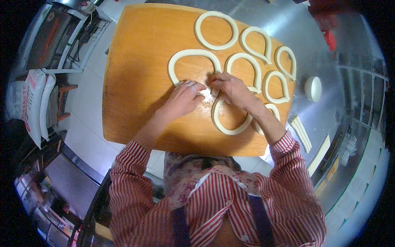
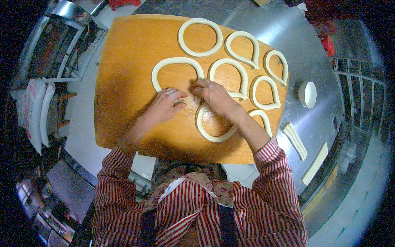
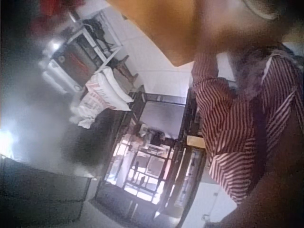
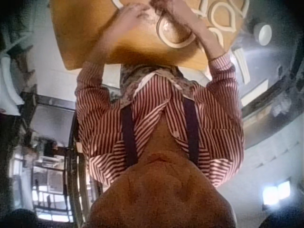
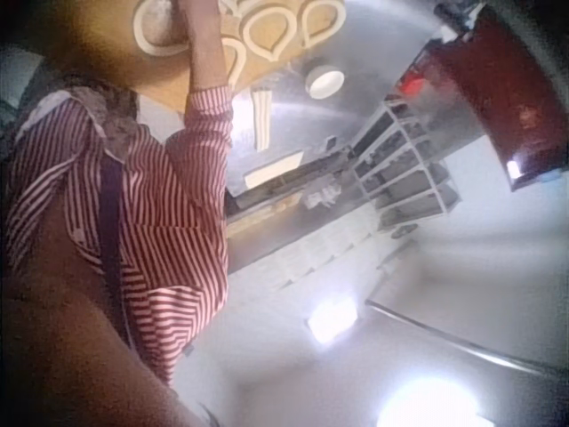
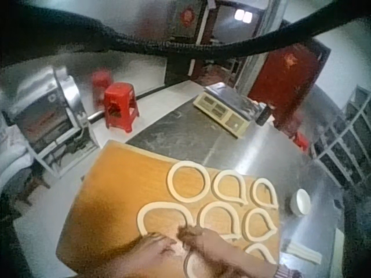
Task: The person shapes long strips of dough into circular rings by hand on a wooden board. They repeatedly pick up a strip, curve it into a loop, and press the ends together to seal the shape, arranging the finished rings in rows on the board.
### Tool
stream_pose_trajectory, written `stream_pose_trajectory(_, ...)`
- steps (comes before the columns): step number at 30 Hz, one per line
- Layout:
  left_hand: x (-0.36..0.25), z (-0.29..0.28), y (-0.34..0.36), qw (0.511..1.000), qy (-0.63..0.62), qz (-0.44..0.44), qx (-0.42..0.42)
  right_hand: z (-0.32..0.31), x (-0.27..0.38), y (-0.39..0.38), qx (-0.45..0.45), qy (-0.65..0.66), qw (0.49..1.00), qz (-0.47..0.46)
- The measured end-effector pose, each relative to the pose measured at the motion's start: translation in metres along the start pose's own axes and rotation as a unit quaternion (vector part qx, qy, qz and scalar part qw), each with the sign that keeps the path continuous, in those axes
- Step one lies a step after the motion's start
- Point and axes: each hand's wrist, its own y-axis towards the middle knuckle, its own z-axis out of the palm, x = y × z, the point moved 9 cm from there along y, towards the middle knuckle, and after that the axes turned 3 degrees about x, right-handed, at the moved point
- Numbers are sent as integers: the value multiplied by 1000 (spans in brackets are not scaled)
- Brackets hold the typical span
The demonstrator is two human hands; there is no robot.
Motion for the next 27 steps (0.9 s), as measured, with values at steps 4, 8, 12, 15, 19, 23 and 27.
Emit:
stream_pose_trajectory(4, -20, 1, -1, 992, 107, -22, -59, 16, -7, 9, 103, -5, 994, -27)
stream_pose_trajectory(8, -23, 2, 1, 985, 103, -65, -124, 4, -18, 14, 36, 133, 990, -8)
stream_pose_trajectory(12, -11, 10, 2, 980, 75, -83, -165, 9, -27, 17, 34, 166, 985, 6)
stream_pose_trajectory(15, -14, 8, 0, 974, 99, -79, -190, 8, -28, 19, 64, 198, 978, 31)
stream_pose_trajectory(19, -19, 3, -3, 969, 132, -72, -194, 9, -30, 21, 97, 215, 970, 56)
stream_pose_trajectory(23, -24, -5, -7, 977, 142, -44, -151, 8, -18, 14, 33, 73, 997, 1)
stream_pose_trajectory(27, -5, -2, -7, 991, 95, -46, -76, 13, -4, 9, 22, 20, 999, 20)
